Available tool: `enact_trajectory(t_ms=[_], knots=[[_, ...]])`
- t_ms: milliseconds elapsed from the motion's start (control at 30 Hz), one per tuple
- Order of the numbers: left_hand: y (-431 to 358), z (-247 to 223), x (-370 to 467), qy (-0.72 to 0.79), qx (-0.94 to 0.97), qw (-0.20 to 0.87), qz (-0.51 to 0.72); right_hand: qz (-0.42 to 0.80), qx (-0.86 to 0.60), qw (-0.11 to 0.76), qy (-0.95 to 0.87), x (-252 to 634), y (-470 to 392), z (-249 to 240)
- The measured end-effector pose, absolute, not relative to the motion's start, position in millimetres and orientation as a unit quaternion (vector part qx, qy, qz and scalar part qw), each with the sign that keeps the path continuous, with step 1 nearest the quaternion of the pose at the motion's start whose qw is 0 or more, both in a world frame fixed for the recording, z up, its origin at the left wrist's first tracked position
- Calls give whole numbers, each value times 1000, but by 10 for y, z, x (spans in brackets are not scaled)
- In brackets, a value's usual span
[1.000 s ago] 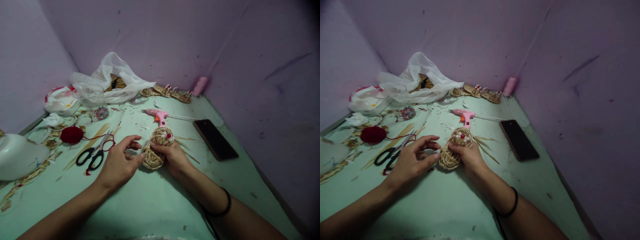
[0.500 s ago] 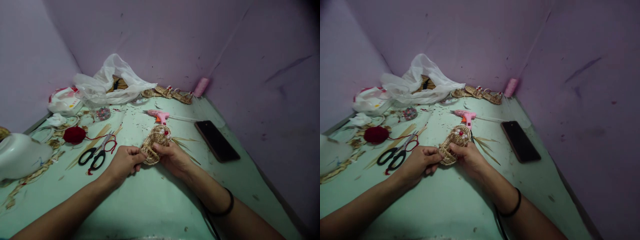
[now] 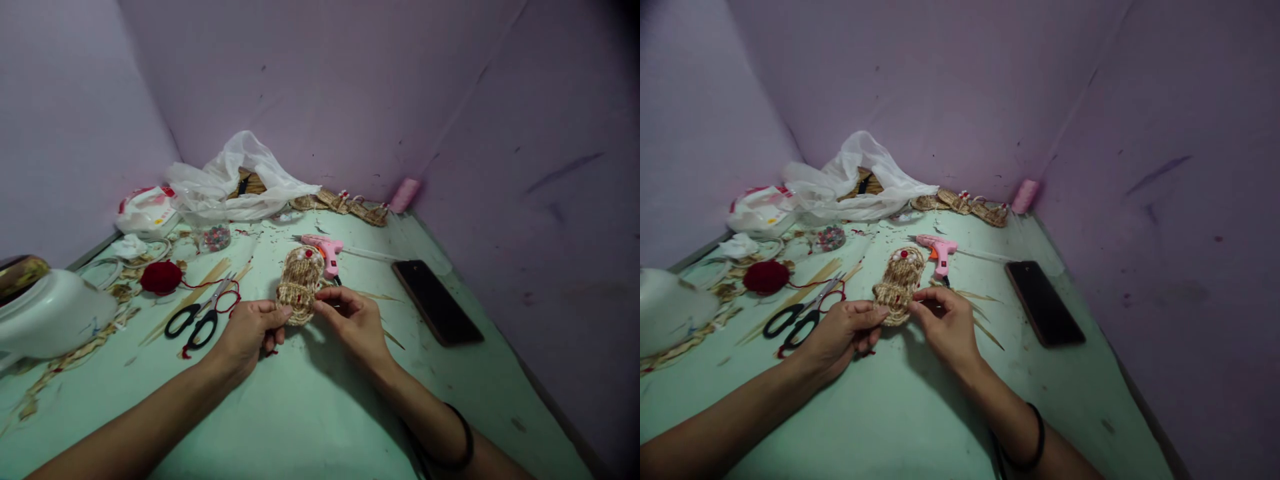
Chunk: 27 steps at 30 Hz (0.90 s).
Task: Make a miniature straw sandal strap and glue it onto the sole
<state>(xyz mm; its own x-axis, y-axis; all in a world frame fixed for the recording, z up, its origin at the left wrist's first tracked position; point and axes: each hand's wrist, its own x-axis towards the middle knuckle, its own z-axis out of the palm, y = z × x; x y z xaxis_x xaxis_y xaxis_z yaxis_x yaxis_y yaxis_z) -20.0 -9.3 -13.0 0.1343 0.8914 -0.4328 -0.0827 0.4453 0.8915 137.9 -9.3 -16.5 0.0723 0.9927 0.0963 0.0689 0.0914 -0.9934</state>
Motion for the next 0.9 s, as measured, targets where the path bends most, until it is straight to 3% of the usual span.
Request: enact_trajectory(t_ms=[267, 400, 567, 733, 900], knots=[[-96, -107, -223, 524, 367, 653, 406, 427, -493, 537, -535, 1484, -70, -158], [-43, -21, -296, 520, 318, 673, 418, 353, -490, 576, -551, 1633, -22, -93], [-6, 86, -376, 505, 238, 752, 350, 211, -411, 494, -737, 1735, 15, -7], [-6, 126, -438, 494, 233, 795, 264, 371, -414, 479, -679, 1662, -23, -32], [-2, 105, -561, 571, 411, 674, 224, 573, -416, 476, -522, 1554, -42, -87]])
